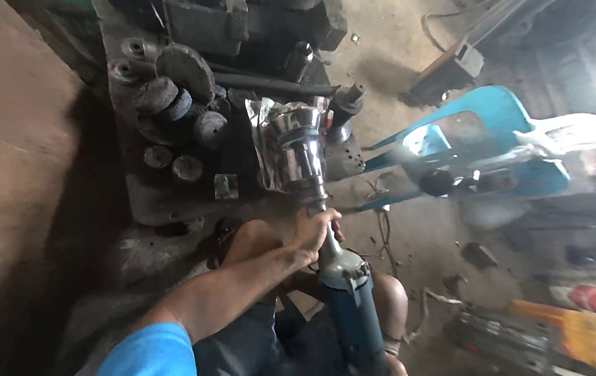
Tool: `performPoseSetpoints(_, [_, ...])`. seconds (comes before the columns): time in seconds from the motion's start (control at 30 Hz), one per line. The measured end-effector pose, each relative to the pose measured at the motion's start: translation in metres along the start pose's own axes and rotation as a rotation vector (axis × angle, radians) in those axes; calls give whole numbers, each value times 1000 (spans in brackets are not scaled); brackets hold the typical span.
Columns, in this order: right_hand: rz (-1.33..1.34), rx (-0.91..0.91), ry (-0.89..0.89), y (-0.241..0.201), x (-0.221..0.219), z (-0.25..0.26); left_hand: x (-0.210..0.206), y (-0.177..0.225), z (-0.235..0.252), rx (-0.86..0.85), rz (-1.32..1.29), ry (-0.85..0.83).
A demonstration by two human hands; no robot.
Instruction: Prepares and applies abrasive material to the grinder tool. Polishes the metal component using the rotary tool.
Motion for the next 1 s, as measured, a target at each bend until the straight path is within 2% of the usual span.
performPoseSetpoints(0.2, [-20,-11,66,-1,1,-5,-4,-5,-1,-1,12,-35])
performPoseSetpoints(0.47, [13,19,34,8,0,-7,-2,-7,-4,1,31,-41])
performPoseSetpoints(1.0, [-115,-9,21,3,-3,-7,0,-8,-3,-35,55,-6])
Point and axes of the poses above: each hand's wrist, its own z-axis towards the middle knuckle, its own x-axis out of the back of the hand, y = z × x, the point moved 2 cm from there along z, towards the middle knuckle, and after that the axes turned 7 degrees about -x, right-handed, at the moved point
